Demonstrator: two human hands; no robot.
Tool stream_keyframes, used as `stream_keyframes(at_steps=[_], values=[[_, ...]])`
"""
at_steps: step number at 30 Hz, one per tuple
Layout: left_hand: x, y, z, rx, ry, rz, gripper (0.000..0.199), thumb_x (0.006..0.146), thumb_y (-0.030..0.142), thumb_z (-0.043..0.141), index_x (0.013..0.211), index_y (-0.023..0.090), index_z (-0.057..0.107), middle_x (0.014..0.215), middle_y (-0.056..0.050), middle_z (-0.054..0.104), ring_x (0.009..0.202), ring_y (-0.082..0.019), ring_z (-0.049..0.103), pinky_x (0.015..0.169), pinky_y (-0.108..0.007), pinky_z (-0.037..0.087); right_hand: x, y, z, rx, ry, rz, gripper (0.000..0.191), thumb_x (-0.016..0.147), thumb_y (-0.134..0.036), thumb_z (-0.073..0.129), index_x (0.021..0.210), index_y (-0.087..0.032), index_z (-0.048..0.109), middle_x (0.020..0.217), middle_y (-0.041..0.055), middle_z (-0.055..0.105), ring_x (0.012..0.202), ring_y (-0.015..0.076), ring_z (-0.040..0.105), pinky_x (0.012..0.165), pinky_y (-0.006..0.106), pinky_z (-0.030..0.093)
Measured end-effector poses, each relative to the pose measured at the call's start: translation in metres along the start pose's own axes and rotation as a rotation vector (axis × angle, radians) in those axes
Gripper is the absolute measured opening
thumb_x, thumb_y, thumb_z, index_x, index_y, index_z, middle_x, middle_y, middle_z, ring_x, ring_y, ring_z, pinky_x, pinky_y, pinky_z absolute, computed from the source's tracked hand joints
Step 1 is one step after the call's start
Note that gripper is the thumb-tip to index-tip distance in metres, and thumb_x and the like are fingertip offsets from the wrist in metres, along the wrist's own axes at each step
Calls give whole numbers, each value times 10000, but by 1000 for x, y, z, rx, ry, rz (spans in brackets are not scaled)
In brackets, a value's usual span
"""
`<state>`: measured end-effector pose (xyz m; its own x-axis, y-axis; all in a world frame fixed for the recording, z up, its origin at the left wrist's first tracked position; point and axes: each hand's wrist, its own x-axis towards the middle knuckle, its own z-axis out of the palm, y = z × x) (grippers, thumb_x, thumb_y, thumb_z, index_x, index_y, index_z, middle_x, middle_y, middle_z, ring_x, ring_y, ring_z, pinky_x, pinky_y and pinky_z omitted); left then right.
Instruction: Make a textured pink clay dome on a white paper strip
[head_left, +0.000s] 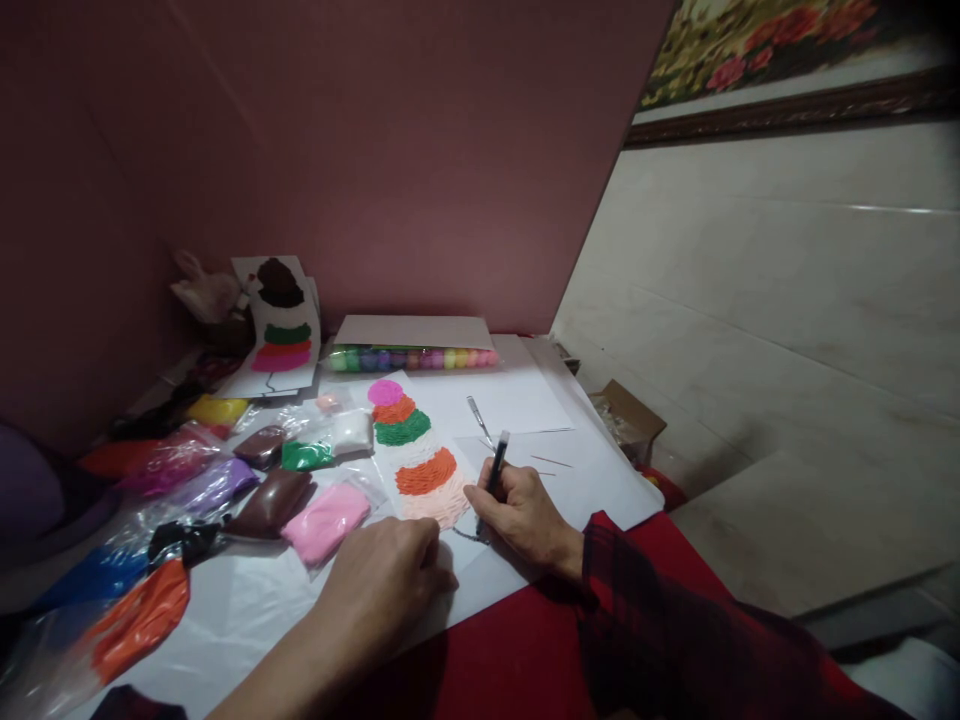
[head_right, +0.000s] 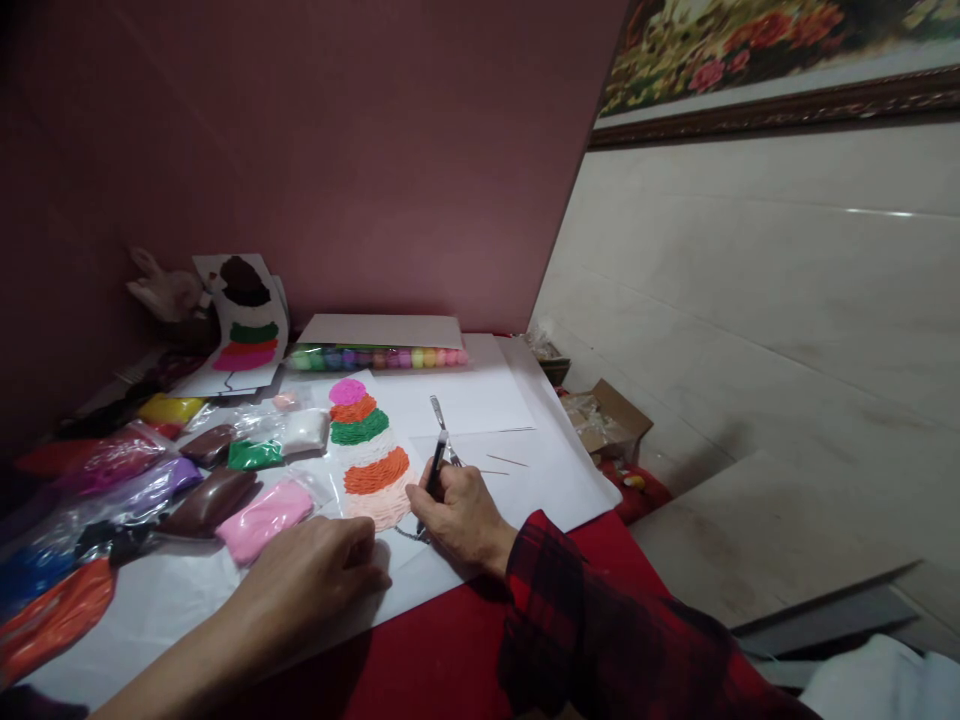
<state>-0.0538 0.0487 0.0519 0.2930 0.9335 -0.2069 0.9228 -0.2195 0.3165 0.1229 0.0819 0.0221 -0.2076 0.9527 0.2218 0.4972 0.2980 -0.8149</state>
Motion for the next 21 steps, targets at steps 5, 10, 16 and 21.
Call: stream_keyframes(at_steps=[5, 10, 16, 21], values=[[1, -1, 1, 3, 1, 0, 144, 715, 301, 506, 661, 202, 596, 662, -61, 656, 645, -230, 604, 511, -302, 199, 0, -2, -1, 4, 7, 12, 227, 818, -266, 536, 611, -201, 471, 472, -34, 510, 442, 107, 481, 456, 217, 379], [2, -2, 1, 13, -13, 2, 152, 719, 317, 516, 681, 203, 608, 698, -67, 671, 672, -243, 614, 515, -302, 207, 0, -2, -1, 24, -10, 7, 236, 809, -256, 546, 597, -200, 460, 480, -31, 524, 444, 103, 481, 452, 213, 387], [0, -2, 2, 11, 0, 3, 139, 713, 308, 514, 662, 210, 598, 691, -63, 675, 661, -239, 611, 510, -304, 195, 0, 2, 1, 132, -10, 60, 235, 824, -289, 551, 627, -201, 460, 461, -42, 520, 422, 103, 504, 438, 209, 407], [0, 0, 0, 20, 0, 0, 135, 717, 289, 506, 669, 210, 604, 697, -61, 685, 662, -231, 613, 510, -302, 207, 0, 3, 1, 158, -79, 36, 255, 849, -335, 548, 647, -192, 488, 473, -34, 548, 441, 110, 538, 461, 212, 439]])
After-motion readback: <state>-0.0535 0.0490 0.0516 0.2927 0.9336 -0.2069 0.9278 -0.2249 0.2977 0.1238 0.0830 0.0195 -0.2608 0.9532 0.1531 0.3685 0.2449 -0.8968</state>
